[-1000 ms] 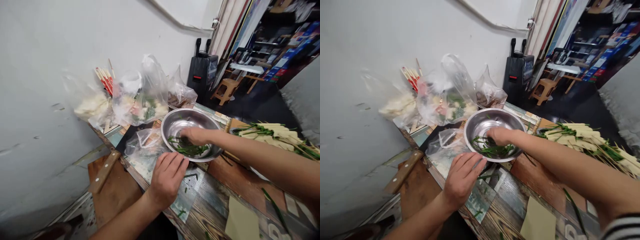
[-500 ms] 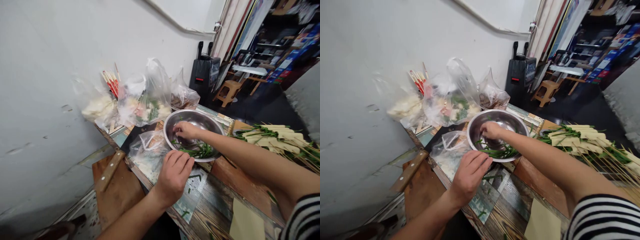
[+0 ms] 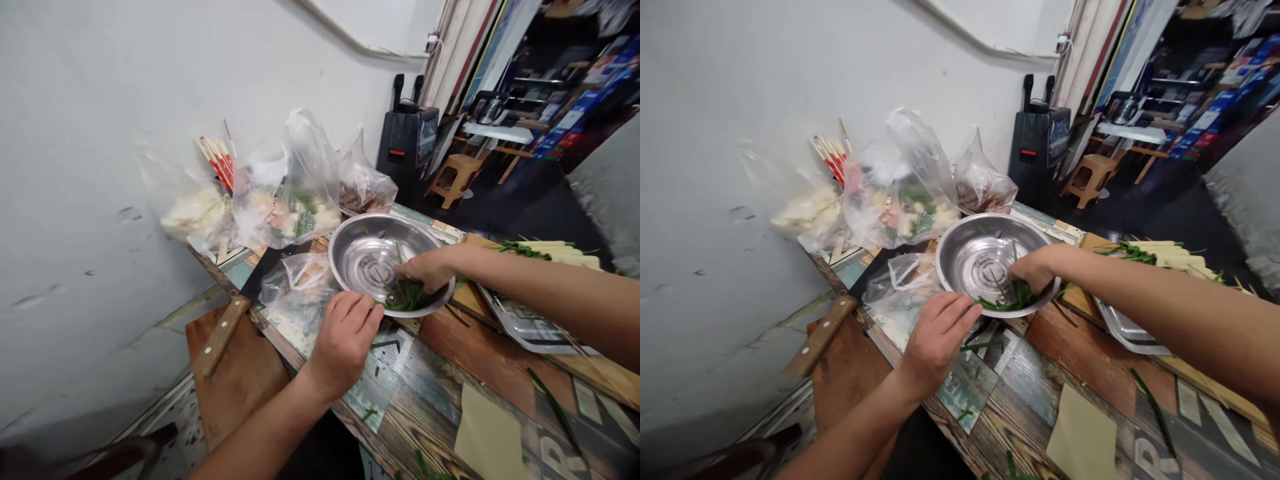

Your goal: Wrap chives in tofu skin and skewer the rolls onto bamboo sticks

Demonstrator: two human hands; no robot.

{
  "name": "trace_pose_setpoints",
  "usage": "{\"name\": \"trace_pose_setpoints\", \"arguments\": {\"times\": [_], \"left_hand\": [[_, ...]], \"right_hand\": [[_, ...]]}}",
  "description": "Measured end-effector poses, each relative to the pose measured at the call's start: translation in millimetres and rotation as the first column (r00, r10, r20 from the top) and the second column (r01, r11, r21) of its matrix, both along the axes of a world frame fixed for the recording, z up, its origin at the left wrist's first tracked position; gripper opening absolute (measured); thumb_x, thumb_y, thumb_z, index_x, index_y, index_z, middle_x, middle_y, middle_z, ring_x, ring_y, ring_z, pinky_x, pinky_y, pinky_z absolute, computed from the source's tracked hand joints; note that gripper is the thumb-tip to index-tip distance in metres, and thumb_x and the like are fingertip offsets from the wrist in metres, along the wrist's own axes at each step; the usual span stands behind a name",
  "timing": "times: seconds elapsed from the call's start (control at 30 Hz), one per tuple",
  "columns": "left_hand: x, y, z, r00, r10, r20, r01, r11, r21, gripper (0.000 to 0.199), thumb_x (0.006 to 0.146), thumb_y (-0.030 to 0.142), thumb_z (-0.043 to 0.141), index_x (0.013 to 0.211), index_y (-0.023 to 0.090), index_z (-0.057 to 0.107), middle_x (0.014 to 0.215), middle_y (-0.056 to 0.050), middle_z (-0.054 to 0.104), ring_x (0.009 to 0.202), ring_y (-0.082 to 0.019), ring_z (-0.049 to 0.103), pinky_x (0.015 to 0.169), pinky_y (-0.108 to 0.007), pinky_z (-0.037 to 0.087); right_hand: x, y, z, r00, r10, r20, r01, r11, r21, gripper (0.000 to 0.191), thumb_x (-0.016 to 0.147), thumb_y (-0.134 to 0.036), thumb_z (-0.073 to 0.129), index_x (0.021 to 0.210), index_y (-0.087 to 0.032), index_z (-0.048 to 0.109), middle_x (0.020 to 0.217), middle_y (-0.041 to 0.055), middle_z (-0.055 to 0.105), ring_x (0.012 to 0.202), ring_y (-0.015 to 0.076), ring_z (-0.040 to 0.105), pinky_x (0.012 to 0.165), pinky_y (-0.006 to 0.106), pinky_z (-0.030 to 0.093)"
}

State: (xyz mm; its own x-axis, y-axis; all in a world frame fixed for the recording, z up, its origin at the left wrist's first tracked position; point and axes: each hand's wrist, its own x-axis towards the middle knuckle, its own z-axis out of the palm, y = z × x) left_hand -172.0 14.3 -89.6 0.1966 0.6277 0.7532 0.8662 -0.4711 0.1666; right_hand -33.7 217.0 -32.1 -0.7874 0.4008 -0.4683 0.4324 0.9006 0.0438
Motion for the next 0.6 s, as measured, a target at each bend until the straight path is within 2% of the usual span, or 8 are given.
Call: {"name": "trace_pose_setpoints", "arguments": {"times": [0.07, 0.13, 0.23, 0.3, 0.37, 0.47, 0.53, 0.6], "left_hand": [[-0.8, 1.3, 0.3, 1.000, 0.002, -0.006, -0.002, 1.000, -0.004, 0.025, 0.092, 0.011, 0.043, 0.107, 0.009, 0.063, 0.102, -0.013, 0.067, 0.098, -0.022, 0.055, 0.088, -0.042, 0.049], [-1.4, 2.6, 0.6, 1.000, -0.006, -0.006, 0.006, 1.000, -0.013, 0.024, 0.093, 0.012, 0.043, 0.106, 0.011, 0.063, 0.100, -0.012, 0.067, 0.096, -0.022, 0.056, 0.086, -0.041, 0.050], [-2.1, 3.5, 0.8, 1.000, -0.027, 0.005, 0.028, 0.999, -0.016, 0.024, 0.093, 0.013, 0.043, 0.106, 0.011, 0.063, 0.101, -0.012, 0.067, 0.097, -0.021, 0.056, 0.086, -0.041, 0.050], [-2.7, 3.8, 1.4, 0.999, -0.032, 0.012, 0.032, 0.999, -0.013, 0.023, 0.093, 0.011, 0.044, 0.107, 0.010, 0.063, 0.102, -0.012, 0.067, 0.098, -0.022, 0.055, 0.087, -0.042, 0.050], [-3.3, 4.3, 2.7, 0.999, -0.032, 0.018, 0.032, 0.999, -0.017, 0.023, 0.093, 0.011, 0.044, 0.105, 0.010, 0.063, 0.101, -0.012, 0.067, 0.098, -0.021, 0.055, 0.087, -0.041, 0.051], [-4.1, 5.6, 5.0, 0.999, -0.043, 0.025, 0.044, 0.999, -0.027, 0.023, 0.093, 0.012, 0.044, 0.104, 0.010, 0.064, 0.098, -0.012, 0.067, 0.096, -0.021, 0.056, 0.086, -0.040, 0.051], [-4.4, 6.7, 5.9, 0.998, -0.055, 0.024, 0.056, 0.998, -0.032, 0.023, 0.093, 0.012, 0.044, 0.104, 0.010, 0.064, 0.098, -0.012, 0.068, 0.096, -0.021, 0.057, 0.085, -0.040, 0.052], [-5.2, 7.4, 6.9, 0.997, -0.070, 0.029, 0.072, 0.996, -0.047, 0.022, 0.092, 0.011, 0.045, 0.104, 0.011, 0.064, 0.099, -0.012, 0.068, 0.097, -0.021, 0.058, 0.086, -0.040, 0.052]], "right_hand": [[-3.3, -14.0, 3.8, 0.986, -0.020, 0.164, 0.047, 0.985, -0.164, 0.046, 0.061, -0.014, 0.070, 0.107, -0.017, 0.066, 0.074, -0.0016, 0.069, 0.056, 0.0100, 0.057, 0.051, 0.020, 0.039], [-6.3, -22.5, 12.0, 0.982, -0.050, 0.180, 0.078, 0.985, -0.152, 0.049, 0.065, -0.020, 0.071, 0.114, -0.015, 0.064, 0.079, 0.0012, 0.069, 0.061, 0.0118, 0.058, 0.054, 0.022, 0.040], [-6.4, -23.8, 21.3, 0.996, 0.068, 0.061, -0.066, 0.997, -0.038, 0.065, 0.057, -0.018, 0.078, 0.120, -0.019, 0.063, 0.094, 0.0051, 0.068, 0.072, 0.0152, 0.059, 0.061, 0.025, 0.040], [-4.4, -23.6, 18.6, 0.983, 0.181, 0.017, -0.180, 0.982, -0.048, 0.069, 0.055, -0.010, 0.077, 0.122, -0.023, 0.062, 0.102, 0.0052, 0.066, 0.075, 0.0151, 0.058, 0.064, 0.025, 0.040], [-2.9, -26.3, 8.3, 0.971, 0.239, 0.007, -0.238, 0.968, -0.085, 0.058, 0.061, -0.009, 0.072, 0.117, -0.023, 0.065, 0.103, 0.0055, 0.065, 0.073, 0.0137, 0.057, 0.062, 0.024, 0.038], [-2.7, -32.4, -11.3, 0.968, 0.252, 0.009, -0.251, 0.965, -0.076, 0.026, 0.075, -0.012, 0.059, 0.099, -0.015, 0.070, 0.094, 0.0080, 0.067, 0.071, 0.0137, 0.057, 0.062, 0.025, 0.037], [-2.7, -32.8, -18.3, 0.977, 0.211, 0.014, -0.210, 0.976, -0.054, 0.020, 0.078, -0.015, 0.055, 0.091, -0.012, 0.071, 0.087, 0.0095, 0.068, 0.071, 0.0148, 0.058, 0.063, 0.026, 0.037], [-2.1, -28.0, -16.0, 0.986, 0.164, -0.010, -0.164, 0.986, -0.039, 0.020, 0.077, -0.018, 0.057, 0.088, -0.011, 0.072, 0.083, 0.0104, 0.069, 0.069, 0.0152, 0.057, 0.062, 0.026, 0.036]]}}
